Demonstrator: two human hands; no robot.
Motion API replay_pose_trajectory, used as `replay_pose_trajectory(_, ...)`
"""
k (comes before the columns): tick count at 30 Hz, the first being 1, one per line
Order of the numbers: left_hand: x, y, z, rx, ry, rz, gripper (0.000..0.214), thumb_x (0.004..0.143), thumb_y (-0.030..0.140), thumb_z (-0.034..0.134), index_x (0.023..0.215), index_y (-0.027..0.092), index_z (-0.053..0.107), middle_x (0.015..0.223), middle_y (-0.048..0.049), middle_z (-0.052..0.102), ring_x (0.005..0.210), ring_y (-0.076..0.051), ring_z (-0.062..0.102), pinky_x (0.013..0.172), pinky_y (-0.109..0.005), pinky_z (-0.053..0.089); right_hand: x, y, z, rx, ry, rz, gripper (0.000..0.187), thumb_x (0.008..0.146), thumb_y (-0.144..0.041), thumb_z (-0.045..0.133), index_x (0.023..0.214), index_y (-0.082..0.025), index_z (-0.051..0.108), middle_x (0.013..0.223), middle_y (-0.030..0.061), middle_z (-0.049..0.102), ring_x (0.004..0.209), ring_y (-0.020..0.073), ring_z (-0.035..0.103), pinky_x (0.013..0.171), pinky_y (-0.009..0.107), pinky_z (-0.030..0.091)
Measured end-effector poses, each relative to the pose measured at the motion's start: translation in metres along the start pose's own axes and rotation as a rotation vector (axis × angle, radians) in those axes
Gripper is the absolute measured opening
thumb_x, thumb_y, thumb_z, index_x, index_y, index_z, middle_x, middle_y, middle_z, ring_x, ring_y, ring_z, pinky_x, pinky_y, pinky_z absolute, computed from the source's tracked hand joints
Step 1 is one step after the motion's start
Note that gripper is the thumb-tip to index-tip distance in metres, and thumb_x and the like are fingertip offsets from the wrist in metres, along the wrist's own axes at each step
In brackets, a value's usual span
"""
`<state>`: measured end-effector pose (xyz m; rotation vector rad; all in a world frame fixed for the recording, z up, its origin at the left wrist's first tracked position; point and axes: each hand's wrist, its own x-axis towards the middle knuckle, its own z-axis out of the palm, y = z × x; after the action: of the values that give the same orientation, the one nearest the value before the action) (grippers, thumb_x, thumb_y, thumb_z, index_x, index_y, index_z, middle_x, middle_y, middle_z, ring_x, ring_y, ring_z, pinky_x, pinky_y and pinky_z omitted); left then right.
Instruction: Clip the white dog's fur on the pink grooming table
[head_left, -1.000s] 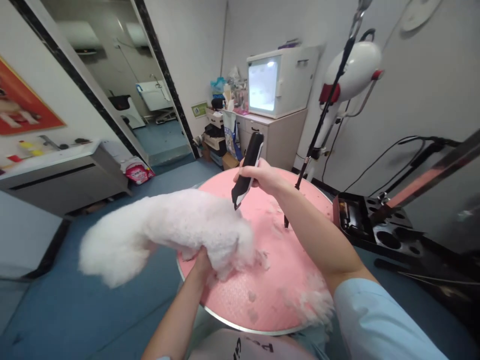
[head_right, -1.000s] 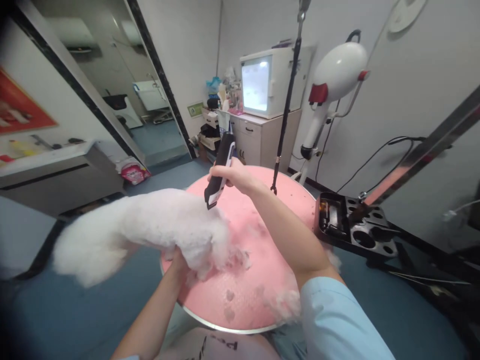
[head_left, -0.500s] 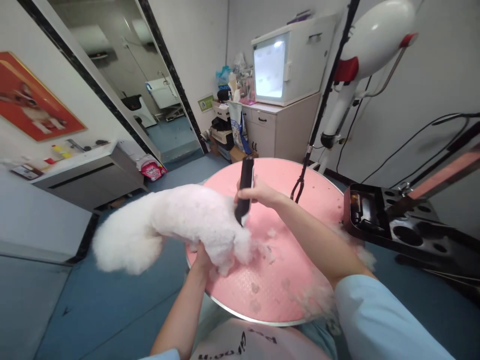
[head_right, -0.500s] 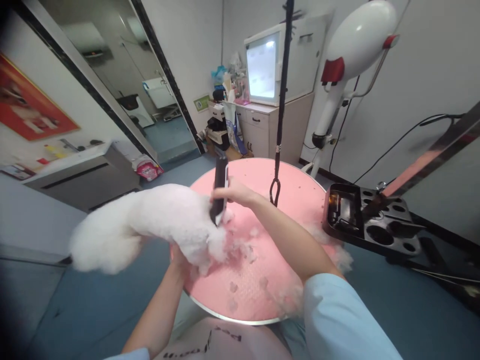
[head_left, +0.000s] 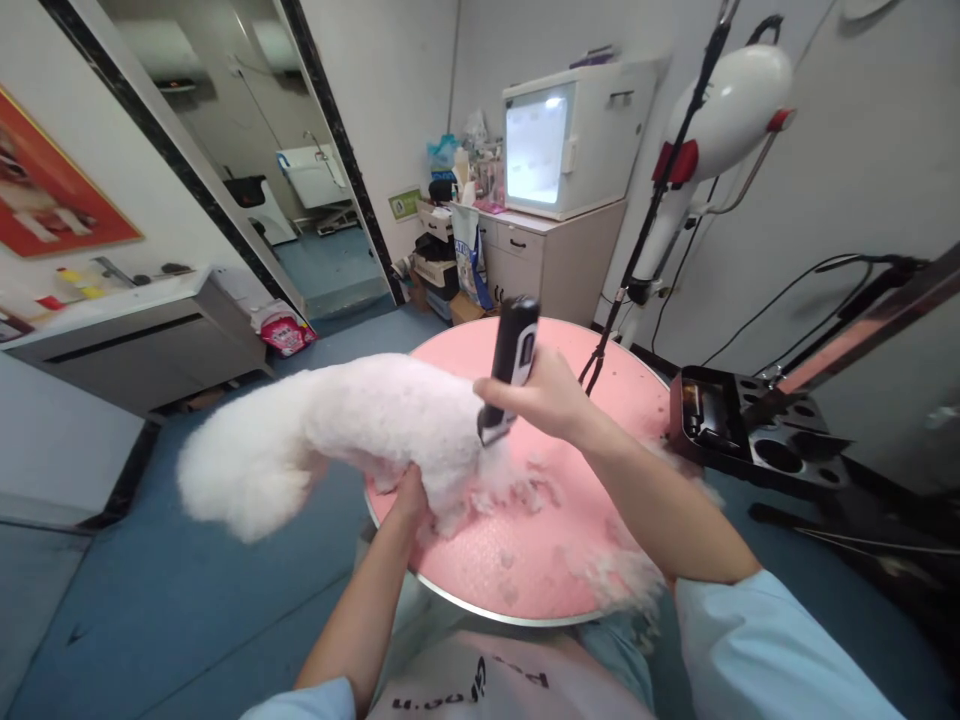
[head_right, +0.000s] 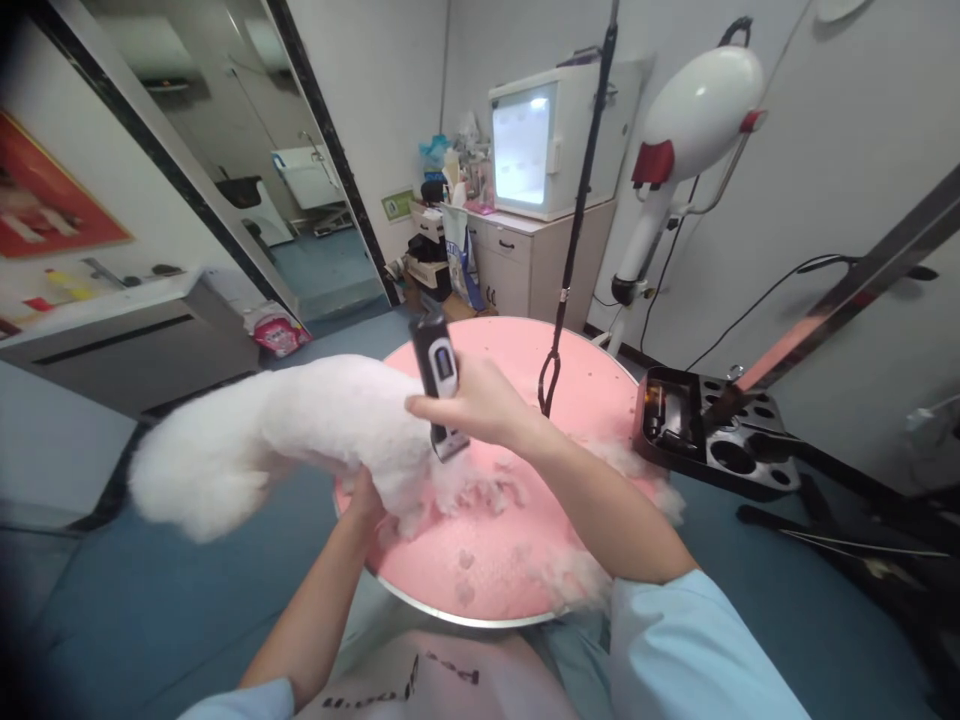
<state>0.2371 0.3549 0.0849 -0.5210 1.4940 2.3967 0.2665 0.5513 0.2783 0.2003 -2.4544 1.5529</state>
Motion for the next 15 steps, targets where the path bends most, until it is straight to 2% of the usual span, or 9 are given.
replay_pose_trajectory(3,0.005,-0.005,-0.003,0.005,0.043,-0.012,0.031,0.076,0.052,0.059,0.089,0.024,0.064,0.101,-0.0083,0.073,0.123,-0.027,0.060,0.102,-0.035,0.050,0.004,-0.004,0.005,0.017,0.153,-0.027,0.033,0.073,-0.045,0.075,0.070,-0.021,0.053,0.068,-0.0003,0.060,0.064,0.0152,0.056,0.056,0.027,0.039)
replay_pose_trajectory(4,0.007,-0.006,-0.004,0.014,0.037,0.003,0.032,0.076,0.052,0.057,0.090,0.024,0.065,0.103,-0.0081,0.073,0.123,-0.027,0.060,0.101,-0.034,0.050,0.004,-0.006,0.006,-0.020,0.139,-0.028,0.033,0.071,-0.045,0.076,0.069,-0.021,0.053,0.067,-0.0008,0.060,0.063,0.0150,0.055,0.056,0.027,0.039)
replay_pose_trajectory(6,0.011,-0.006,-0.007,0.092,-0.029,0.076,0.036,0.077,0.054,0.056,0.093,0.023,0.065,0.106,-0.0083,0.073,0.121,-0.027,0.061,0.099,-0.034,0.051,0.000,-0.007,0.005,-0.143,0.023,-0.015,0.032,0.065,-0.039,0.078,0.067,-0.021,0.051,0.063,-0.0027,0.058,0.058,0.0136,0.051,0.055,0.026,0.035)
replay_pose_trajectory(9,0.015,0.002,-0.012,0.260,-0.149,0.219,0.036,0.072,0.052,0.062,0.088,0.020,0.067,0.102,-0.0102,0.074,0.109,-0.028,0.064,0.093,-0.035,0.052,-0.025,0.004,0.001,-0.203,-0.092,0.089,0.026,0.063,-0.033,0.075,0.066,-0.021,0.052,0.061,-0.0032,0.057,0.057,0.0131,0.050,0.054,0.026,0.033)
replay_pose_trajectory(10,0.016,0.007,-0.012,0.301,-0.177,0.256,0.035,0.069,0.051,0.066,0.083,0.019,0.068,0.097,-0.0104,0.074,0.103,-0.028,0.065,0.090,-0.034,0.053,-0.038,0.014,0.002,-0.131,-0.092,0.166,0.024,0.063,-0.033,0.073,0.066,-0.020,0.054,0.061,-0.0024,0.059,0.058,0.0137,0.052,0.055,0.026,0.035)
replay_pose_trajectory(12,0.013,0.017,-0.009,0.351,-0.220,0.306,0.036,0.065,0.052,0.069,0.074,0.018,0.066,0.083,-0.0097,0.073,0.090,-0.027,0.065,0.082,-0.034,0.053,-0.068,0.042,0.010,0.167,-0.111,0.390,0.024,0.064,-0.040,0.069,0.066,-0.019,0.056,0.060,-0.0002,0.061,0.057,0.0161,0.056,0.057,0.028,0.042)
replay_pose_trajectory(13,0.012,0.021,-0.005,0.367,-0.236,0.326,0.037,0.065,0.054,0.069,0.072,0.017,0.066,0.078,-0.0091,0.072,0.085,-0.026,0.064,0.077,-0.033,0.053,-0.083,0.059,0.015,0.354,-0.183,0.480,0.029,0.065,-0.046,0.067,0.064,-0.019,0.057,0.060,0.0026,0.064,0.060,0.0183,0.060,0.061,0.031,0.047)
replay_pose_trajectory(14,0.009,0.024,0.000,0.375,-0.248,0.340,0.039,0.066,0.055,0.067,0.072,0.017,0.066,0.074,-0.0083,0.071,0.081,-0.025,0.064,0.073,-0.032,0.052,-0.099,0.078,0.021,0.535,-0.199,0.552,0.034,0.065,-0.052,0.065,0.060,-0.019,0.056,0.066,0.0066,0.069,0.067,0.0205,0.065,0.070,0.034,0.052)
replay_pose_trajectory(15,0.007,0.025,0.007,0.371,-0.257,0.347,0.040,0.067,0.055,0.065,0.074,0.016,0.066,0.074,-0.0076,0.071,0.079,-0.024,0.064,0.070,-0.031,0.052,-0.114,0.097,0.023,0.669,-0.163,0.659,0.038,0.064,-0.055,0.066,0.058,-0.019,0.056,0.074,0.0102,0.072,0.077,0.0232,0.069,0.078,0.036,0.054)
